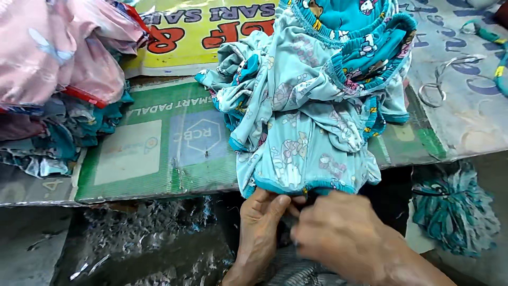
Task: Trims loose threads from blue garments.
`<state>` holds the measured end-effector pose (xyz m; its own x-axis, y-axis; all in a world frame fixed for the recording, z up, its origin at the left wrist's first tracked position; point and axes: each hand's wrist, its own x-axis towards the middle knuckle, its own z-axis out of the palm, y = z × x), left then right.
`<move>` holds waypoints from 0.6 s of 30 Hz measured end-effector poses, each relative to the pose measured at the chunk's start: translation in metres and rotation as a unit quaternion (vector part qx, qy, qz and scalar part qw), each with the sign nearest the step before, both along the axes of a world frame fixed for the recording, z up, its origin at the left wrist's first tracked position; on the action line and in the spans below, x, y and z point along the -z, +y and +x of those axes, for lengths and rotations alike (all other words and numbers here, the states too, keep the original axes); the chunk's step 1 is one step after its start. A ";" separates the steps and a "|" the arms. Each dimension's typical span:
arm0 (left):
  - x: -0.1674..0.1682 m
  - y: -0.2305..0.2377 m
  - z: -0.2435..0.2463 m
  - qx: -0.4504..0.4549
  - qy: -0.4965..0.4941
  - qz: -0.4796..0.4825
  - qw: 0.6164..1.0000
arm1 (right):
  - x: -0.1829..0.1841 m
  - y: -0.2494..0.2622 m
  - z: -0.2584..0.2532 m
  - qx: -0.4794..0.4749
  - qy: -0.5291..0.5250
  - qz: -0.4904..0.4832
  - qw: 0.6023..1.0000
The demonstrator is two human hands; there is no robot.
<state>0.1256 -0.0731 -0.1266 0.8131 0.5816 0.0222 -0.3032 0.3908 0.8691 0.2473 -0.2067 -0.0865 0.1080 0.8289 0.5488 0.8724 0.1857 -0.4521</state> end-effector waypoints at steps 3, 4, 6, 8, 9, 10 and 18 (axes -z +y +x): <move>0.014 0.015 -0.023 0.015 0.105 0.351 0.930 | -0.003 -0.024 0.001 -0.163 0.030 -0.149 0.975; 0.017 0.020 -0.028 -0.041 0.104 0.476 0.872 | -0.003 -0.030 0.004 -0.142 0.032 -0.148 0.978; 0.016 0.031 -0.030 -0.138 0.079 0.634 0.757 | -0.002 -0.036 0.010 -0.010 -0.010 -0.092 0.996; 0.008 0.045 -0.022 -0.163 0.079 0.718 0.672 | 0.000 -0.034 0.020 0.130 -0.085 -0.051 0.986; 0.004 0.051 -0.017 -0.160 0.081 0.744 0.644 | 0.000 -0.033 0.024 0.171 -0.111 -0.049 0.978; 0.001 0.057 -0.011 -0.154 0.080 0.759 0.628 | 0.001 -0.031 0.028 0.195 -0.128 -0.060 0.971; -0.022 0.061 0.019 -0.099 0.055 0.802 0.587 | 0.011 -0.032 0.062 0.163 0.055 -0.054 0.984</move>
<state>0.1442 -0.0122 -0.1044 0.7804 -0.0324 0.6244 -0.1128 -0.9896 0.0895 0.3095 -0.2385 -0.0977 0.4310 0.7932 0.4301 0.8223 -0.1490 -0.5492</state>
